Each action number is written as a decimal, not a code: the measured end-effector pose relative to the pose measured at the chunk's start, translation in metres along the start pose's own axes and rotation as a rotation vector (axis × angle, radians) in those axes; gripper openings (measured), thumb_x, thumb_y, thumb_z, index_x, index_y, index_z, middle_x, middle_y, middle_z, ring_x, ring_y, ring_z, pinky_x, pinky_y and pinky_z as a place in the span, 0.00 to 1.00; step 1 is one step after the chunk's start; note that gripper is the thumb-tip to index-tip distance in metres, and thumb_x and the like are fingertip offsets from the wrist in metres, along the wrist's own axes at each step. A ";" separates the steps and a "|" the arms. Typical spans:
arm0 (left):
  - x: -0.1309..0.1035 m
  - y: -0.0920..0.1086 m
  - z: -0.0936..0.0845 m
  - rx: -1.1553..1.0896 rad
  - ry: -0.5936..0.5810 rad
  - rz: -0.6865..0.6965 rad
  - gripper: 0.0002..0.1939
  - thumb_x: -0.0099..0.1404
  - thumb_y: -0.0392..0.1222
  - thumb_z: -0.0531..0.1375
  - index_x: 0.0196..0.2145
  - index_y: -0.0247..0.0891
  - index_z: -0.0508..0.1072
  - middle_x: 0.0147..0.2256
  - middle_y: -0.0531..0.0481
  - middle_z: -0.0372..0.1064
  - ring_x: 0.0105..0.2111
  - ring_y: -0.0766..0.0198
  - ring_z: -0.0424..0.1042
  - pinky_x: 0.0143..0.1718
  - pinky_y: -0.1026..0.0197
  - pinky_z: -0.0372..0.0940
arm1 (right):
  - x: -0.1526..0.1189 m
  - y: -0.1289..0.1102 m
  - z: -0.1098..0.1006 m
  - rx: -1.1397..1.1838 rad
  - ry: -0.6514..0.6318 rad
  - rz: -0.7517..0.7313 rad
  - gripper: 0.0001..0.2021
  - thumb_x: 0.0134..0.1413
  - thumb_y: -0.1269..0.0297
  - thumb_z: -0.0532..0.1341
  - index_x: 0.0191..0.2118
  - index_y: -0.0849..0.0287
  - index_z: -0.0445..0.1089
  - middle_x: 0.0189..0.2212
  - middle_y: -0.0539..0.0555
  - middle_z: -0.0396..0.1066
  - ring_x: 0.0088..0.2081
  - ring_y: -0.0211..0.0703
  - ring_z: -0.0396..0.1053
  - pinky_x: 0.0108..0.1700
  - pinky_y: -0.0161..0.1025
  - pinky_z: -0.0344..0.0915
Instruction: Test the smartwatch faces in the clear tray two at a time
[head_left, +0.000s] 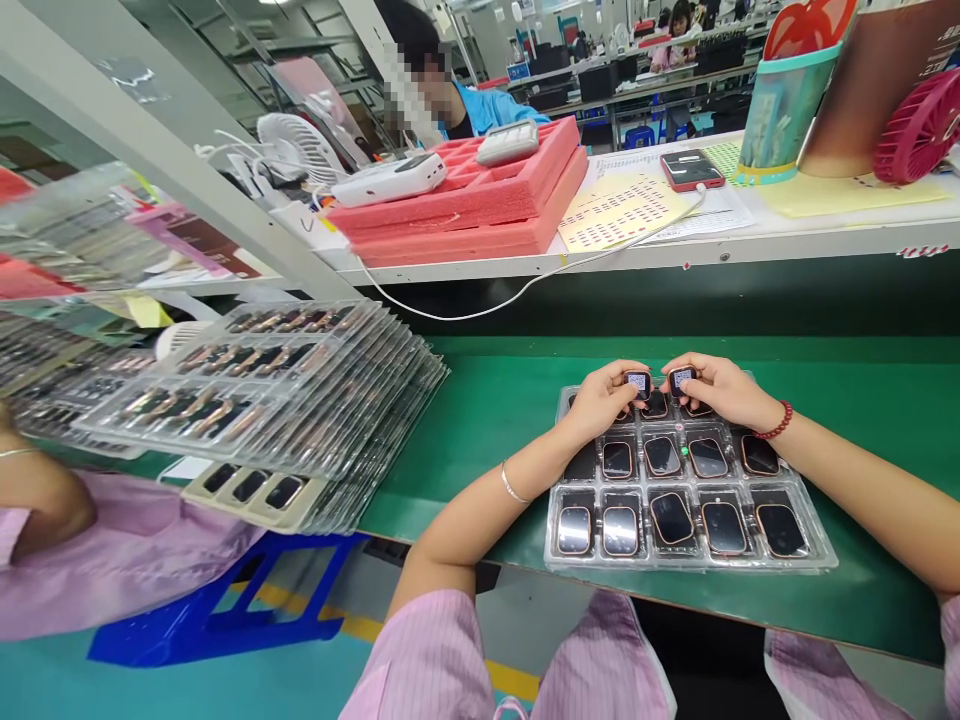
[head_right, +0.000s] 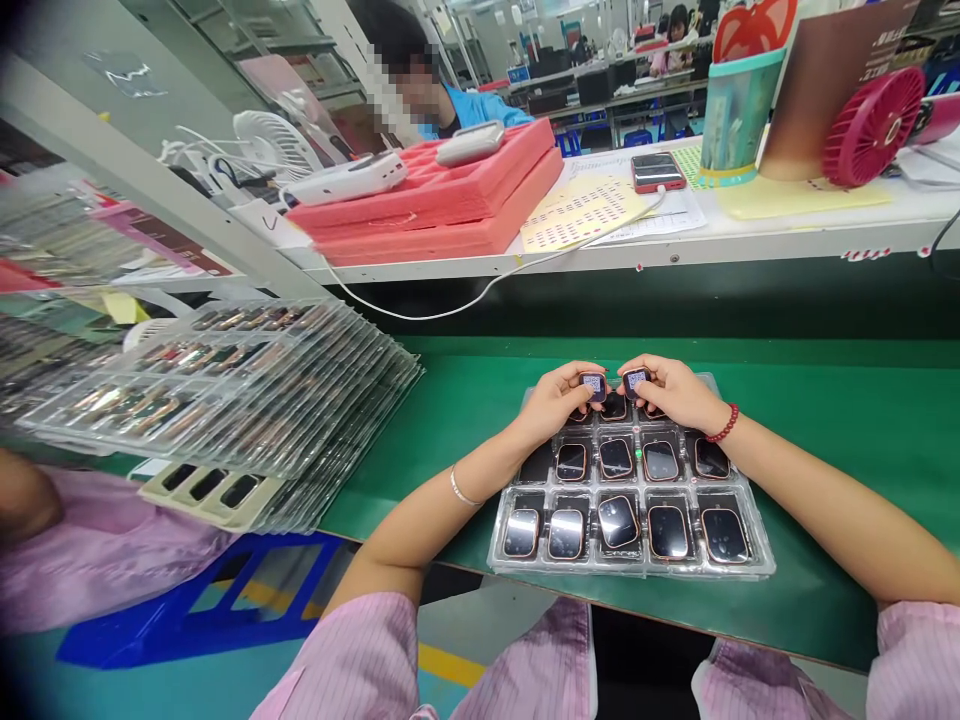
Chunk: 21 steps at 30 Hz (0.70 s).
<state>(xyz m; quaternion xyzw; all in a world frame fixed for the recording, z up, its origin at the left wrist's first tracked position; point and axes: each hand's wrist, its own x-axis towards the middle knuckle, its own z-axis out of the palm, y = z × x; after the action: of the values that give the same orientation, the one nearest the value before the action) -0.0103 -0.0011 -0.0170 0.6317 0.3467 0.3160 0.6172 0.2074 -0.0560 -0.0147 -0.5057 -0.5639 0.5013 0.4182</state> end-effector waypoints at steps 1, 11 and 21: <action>0.000 0.000 0.000 0.003 -0.002 -0.003 0.15 0.61 0.40 0.65 0.46 0.35 0.75 0.35 0.48 0.76 0.28 0.68 0.76 0.24 0.70 0.62 | 0.000 0.001 0.000 -0.003 -0.003 -0.006 0.13 0.52 0.63 0.66 0.45 0.57 0.73 0.36 0.55 0.80 0.27 0.37 0.70 0.28 0.35 0.72; 0.000 0.002 -0.002 0.058 0.021 0.028 0.18 0.58 0.44 0.67 0.44 0.35 0.75 0.34 0.48 0.77 0.27 0.68 0.75 0.26 0.69 0.64 | 0.006 0.004 0.005 0.005 -0.015 -0.061 0.11 0.54 0.70 0.64 0.44 0.59 0.72 0.34 0.52 0.79 0.26 0.35 0.70 0.25 0.30 0.68; 0.000 0.002 -0.002 0.129 0.039 0.047 0.19 0.57 0.48 0.67 0.44 0.36 0.74 0.36 0.46 0.79 0.27 0.66 0.75 0.26 0.66 0.65 | 0.009 0.010 0.004 0.006 -0.063 -0.122 0.12 0.55 0.75 0.61 0.45 0.60 0.70 0.35 0.51 0.78 0.26 0.33 0.70 0.25 0.28 0.67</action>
<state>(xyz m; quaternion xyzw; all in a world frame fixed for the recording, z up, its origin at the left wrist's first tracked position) -0.0121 0.0001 -0.0150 0.6718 0.3632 0.3197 0.5609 0.2040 -0.0479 -0.0254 -0.4531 -0.6053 0.4921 0.4315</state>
